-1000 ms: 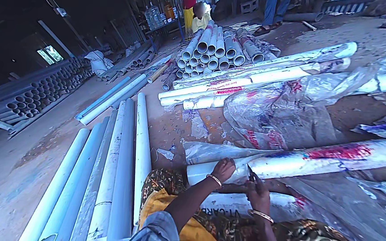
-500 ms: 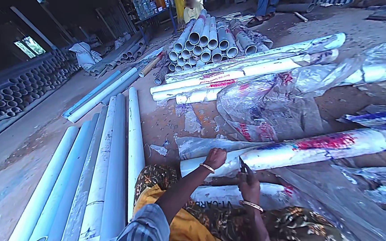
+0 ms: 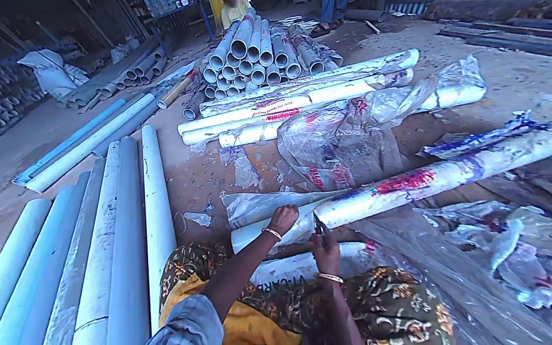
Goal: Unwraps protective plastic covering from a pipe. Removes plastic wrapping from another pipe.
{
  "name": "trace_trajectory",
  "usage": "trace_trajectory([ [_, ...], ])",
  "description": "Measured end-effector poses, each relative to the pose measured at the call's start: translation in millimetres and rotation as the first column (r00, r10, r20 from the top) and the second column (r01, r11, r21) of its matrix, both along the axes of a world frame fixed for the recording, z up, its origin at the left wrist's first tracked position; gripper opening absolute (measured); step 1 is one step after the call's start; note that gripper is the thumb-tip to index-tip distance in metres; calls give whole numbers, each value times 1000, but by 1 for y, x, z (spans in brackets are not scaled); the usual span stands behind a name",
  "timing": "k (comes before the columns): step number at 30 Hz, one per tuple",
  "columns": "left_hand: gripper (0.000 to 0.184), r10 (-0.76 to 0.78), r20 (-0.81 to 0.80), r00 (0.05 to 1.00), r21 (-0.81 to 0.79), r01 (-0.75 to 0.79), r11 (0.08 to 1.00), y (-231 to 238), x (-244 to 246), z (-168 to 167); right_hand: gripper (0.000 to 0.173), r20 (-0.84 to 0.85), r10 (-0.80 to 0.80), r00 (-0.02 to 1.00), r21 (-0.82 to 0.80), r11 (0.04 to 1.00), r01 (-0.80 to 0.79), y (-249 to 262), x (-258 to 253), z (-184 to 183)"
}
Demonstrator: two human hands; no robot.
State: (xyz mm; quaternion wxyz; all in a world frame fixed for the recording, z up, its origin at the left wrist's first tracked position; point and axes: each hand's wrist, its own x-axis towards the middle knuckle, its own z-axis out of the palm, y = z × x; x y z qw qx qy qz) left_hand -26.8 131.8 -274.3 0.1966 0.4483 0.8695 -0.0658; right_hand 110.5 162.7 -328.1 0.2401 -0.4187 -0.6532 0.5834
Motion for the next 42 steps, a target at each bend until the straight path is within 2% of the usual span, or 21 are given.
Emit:
trace_trajectory([
  [5, 43, 3, 128, 992, -8, -2, 1000, -3, -17, 13, 45, 91, 68, 994, -49, 997, -63, -4, 2, 1],
  [7, 40, 31, 167, 985, 0, -31, 1000, -12, -16, 19, 44, 114, 88, 990, -81, 994, -79, -6, 2, 2],
  [11, 42, 152, 129, 980, -62, -145, 988, -24, 5, 21, 46, 137, 83, 987, -101, 992, -70, -10, 7, -1],
  [14, 41, 186, 107, 977, -73, -179, 981, -26, 10, 22, 45, 178, 144, 973, -67, 989, -134, -15, 10, 2],
  [20, 33, 73, 178, 981, -4, -73, 997, -32, -15, 21, 48, 370, 294, 881, -23, 951, -308, -24, 2, 12],
  [26, 34, 97, 178, 979, 28, -104, 994, -32, -20, 18, 50, 489, 320, 812, 50, 918, -392, -36, -15, 4],
  [32, 32, 110, 243, 964, 67, -130, 989, -26, -41, 14, 45, 603, 381, 701, -27, 888, -459, -50, -25, 12],
  [37, 31, 93, 273, 957, 58, -113, 992, -26, -43, 15, 44, 607, 440, 662, -60, 856, -513, -57, -9, 13],
  [39, 32, 96, 280, 955, 64, -119, 991, -26, -47, 16, 37, 575, 417, 704, -42, 874, -483, -64, 4, 13],
  [41, 32, 85, 276, 957, 72, -109, 991, -25, -52, 16, 37, 544, 303, 782, 27, 926, -377, -59, 3, 12],
  [42, 32, 78, 281, 957, 72, -102, 992, -25, -52, 15, 38, 559, 271, 784, 44, 934, -354, -53, -1, 14],
])
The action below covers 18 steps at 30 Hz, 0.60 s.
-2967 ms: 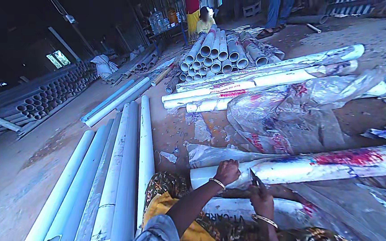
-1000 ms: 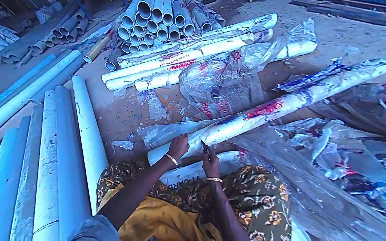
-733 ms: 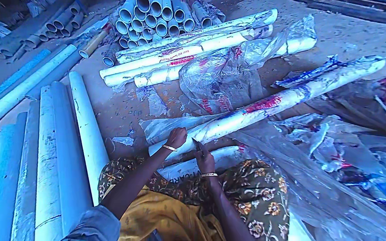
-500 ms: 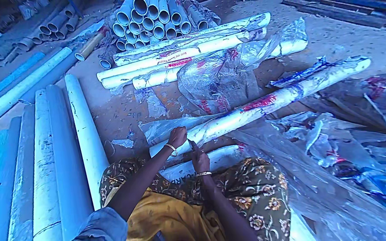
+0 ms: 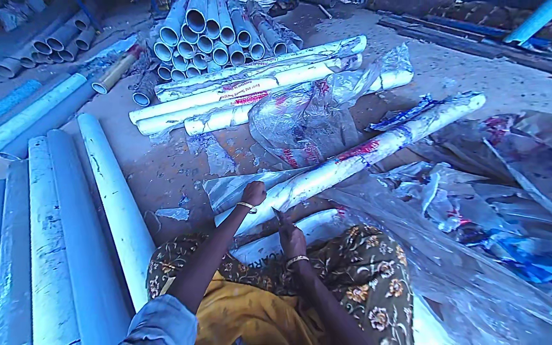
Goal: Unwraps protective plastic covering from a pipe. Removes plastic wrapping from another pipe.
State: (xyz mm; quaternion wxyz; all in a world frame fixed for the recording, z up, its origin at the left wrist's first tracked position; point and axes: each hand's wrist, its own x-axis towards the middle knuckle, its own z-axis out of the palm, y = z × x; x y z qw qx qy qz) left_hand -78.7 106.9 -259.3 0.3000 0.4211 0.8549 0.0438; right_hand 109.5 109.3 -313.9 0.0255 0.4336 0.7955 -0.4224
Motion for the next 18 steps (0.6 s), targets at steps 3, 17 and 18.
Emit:
trace_trajectory([
  [3, 32, 5, 8, 1000, 3, -5, 1000, 0, 0, -2, 47, 99, 46, 994, 43, 998, -50, 15, -19, 10],
  [17, 32, 50, 39, 998, 34, -51, 998, 3, -13, -7, 36, -4, -13, 1000, 42, 999, 13, -13, -6, -3],
  [18, 32, 49, 42, 998, 37, -51, 998, 3, -14, -8, 37, 0, -39, 999, 51, 998, 39, -6, -12, -1],
])
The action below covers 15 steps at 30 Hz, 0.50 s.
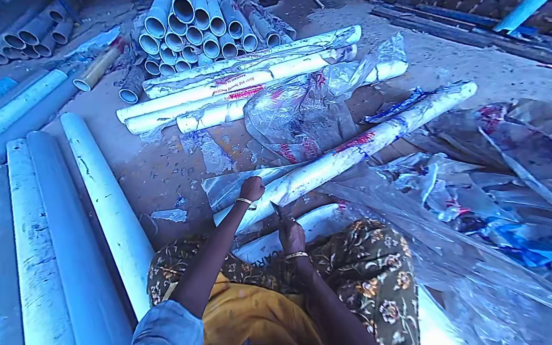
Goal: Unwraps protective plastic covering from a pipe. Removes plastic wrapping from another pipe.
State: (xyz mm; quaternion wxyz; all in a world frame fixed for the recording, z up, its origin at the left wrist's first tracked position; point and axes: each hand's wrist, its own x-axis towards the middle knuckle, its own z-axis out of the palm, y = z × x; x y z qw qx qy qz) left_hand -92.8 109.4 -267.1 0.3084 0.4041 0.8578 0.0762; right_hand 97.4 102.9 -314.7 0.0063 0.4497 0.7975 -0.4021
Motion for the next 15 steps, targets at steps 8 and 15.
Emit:
trace_trajectory([
  [8, 29, 12, 28, 1000, 3, -12, 1000, 1, -3, -4, 49, 96, 163, 982, -20, 987, -162, -19, -15, 1],
  [15, 30, 4, 21, 1000, 18, -4, 1000, -1, -2, -4, 47, 43, 73, 996, 4, 997, -73, -6, -17, 0],
])
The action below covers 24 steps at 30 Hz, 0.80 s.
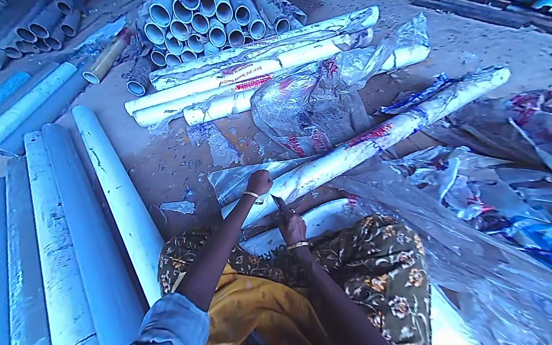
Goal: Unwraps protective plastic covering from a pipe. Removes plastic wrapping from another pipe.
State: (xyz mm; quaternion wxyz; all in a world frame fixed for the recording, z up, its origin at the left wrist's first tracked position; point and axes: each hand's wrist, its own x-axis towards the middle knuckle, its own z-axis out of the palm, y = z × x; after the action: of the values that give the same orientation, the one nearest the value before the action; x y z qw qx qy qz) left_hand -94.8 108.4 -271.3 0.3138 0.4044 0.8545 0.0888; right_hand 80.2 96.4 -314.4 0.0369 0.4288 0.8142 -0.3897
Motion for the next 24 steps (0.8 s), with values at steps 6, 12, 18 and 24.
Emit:
trace_trajectory([
  [6, 28, 8, 7, 1000, -4, -8, 1000, -1, 3, -1, 41, -45, 16, 999, 7, 1000, -15, -24, 16, -5],
  [12, 29, 15, -14, 1000, 7, -15, 1000, -1, 3, -5, 47, -45, -6, 999, 0, 1000, 6, -20, 2, -12],
  [18, 30, 40, -17, 999, -2, -40, 999, 0, 2, -2, 33, -195, -63, 979, 66, 995, 77, -24, 18, -18],
  [24, 29, 34, -14, 999, -15, -35, 999, 4, -4, -6, 41, -79, 40, 996, 17, 999, -39, -35, 10, -19],
])
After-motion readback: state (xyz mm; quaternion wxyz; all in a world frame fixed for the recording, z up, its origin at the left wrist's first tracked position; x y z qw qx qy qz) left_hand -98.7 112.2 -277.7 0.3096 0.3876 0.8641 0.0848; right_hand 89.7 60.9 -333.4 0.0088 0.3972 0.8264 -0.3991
